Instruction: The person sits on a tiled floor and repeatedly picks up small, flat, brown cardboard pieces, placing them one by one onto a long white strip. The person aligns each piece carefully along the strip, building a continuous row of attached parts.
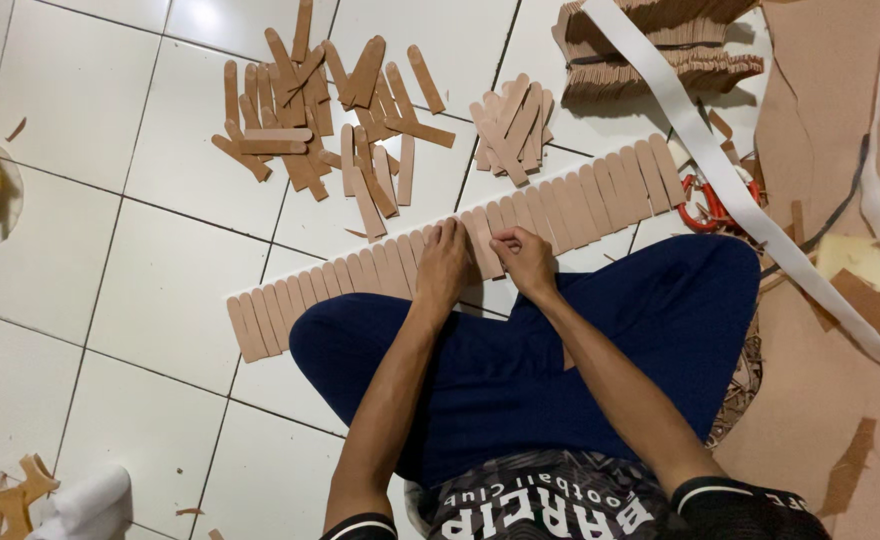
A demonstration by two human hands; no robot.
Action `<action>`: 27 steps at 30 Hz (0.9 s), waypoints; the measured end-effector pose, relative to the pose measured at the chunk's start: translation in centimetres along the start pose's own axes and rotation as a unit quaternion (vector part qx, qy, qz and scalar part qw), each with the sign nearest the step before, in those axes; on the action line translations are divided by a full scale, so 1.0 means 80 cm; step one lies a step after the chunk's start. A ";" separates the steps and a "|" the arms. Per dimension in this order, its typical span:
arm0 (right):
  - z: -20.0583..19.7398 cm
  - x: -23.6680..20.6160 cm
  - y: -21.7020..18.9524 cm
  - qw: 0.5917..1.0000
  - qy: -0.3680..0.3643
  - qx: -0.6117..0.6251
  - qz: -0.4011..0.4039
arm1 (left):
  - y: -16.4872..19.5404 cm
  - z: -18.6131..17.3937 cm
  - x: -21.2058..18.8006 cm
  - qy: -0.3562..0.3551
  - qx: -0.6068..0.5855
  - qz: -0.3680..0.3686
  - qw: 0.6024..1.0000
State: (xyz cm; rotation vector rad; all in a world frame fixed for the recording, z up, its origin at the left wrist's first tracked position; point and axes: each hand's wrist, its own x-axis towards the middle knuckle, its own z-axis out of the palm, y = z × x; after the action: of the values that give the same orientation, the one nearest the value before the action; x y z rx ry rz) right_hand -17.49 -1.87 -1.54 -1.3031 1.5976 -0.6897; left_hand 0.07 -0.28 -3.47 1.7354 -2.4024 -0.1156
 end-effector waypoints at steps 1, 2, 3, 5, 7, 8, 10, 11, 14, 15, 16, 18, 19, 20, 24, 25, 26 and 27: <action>-0.001 0.001 0.000 1.000 0.003 -0.016 0.006 | 0.001 -0.002 0.001 0.006 -0.020 -0.009 1.000; -0.001 0.002 0.000 0.999 0.005 -0.032 0.013 | 0.002 -0.004 0.001 0.012 -0.041 -0.019 0.999; -0.002 0.002 -0.001 0.999 0.007 -0.048 0.020 | 0.003 -0.006 0.001 0.017 -0.062 -0.029 0.998; -0.003 0.003 -0.002 0.999 0.012 -0.049 0.014 | 0.004 -0.009 0.002 0.015 -0.027 -0.013 0.999; -0.004 0.004 -0.004 0.999 0.013 -0.045 0.018 | 0.005 -0.012 0.003 0.014 -0.029 -0.013 0.999; -0.004 0.005 -0.006 0.999 0.012 -0.040 0.023 | 0.005 -0.013 0.004 0.016 -0.047 -0.022 0.999; -0.004 0.005 -0.009 0.998 0.013 -0.050 0.029 | 0.005 -0.015 0.004 0.023 -0.066 -0.032 0.997; -0.004 0.005 -0.011 0.997 0.016 -0.064 0.030 | 0.005 -0.014 0.004 0.026 -0.067 -0.033 0.997; -0.004 0.003 -0.012 0.995 0.019 -0.090 0.027 | 0.005 -0.012 0.003 0.025 -0.067 -0.041 0.997; -0.004 0.002 -0.012 0.995 0.020 -0.096 0.025 | 0.004 -0.010 0.001 0.022 -0.067 -0.044 0.997; -0.004 0.001 -0.010 0.996 0.021 -0.089 0.011 | 0.004 -0.009 0.000 0.018 -0.053 -0.036 0.998; -0.003 -0.002 -0.007 0.997 0.023 -0.077 -0.016 | 0.004 -0.007 -0.003 0.011 -0.024 -0.019 0.999; -0.002 -0.002 -0.006 0.997 0.020 -0.070 -0.004 | 0.004 -0.006 -0.003 -0.002 -0.023 -0.021 1.000; -0.002 -0.003 -0.005 0.998 0.016 -0.063 0.008 | 0.004 -0.005 -0.004 -0.015 -0.022 -0.023 0.999; 0.000 -0.004 -0.004 0.999 0.012 -0.039 0.034 | 0.007 -0.005 -0.004 -0.023 -0.035 -0.038 0.998; 0.000 -0.004 -0.005 0.998 0.015 -0.045 0.028 | 0.007 -0.006 -0.004 -0.019 -0.049 -0.044 0.998; 0.000 -0.004 -0.005 0.998 0.018 -0.051 0.021 | 0.008 -0.006 -0.005 -0.014 -0.063 -0.050 0.997; 0.000 -0.004 -0.005 0.998 0.021 -0.057 0.013 | 0.008 -0.006 -0.005 -0.009 -0.076 -0.056 0.995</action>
State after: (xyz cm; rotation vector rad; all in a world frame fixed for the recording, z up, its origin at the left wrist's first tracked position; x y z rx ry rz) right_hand -17.31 -1.66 -1.07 -1.3548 1.7065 -0.6217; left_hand -0.30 0.29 -2.89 1.8035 -2.2425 -0.3218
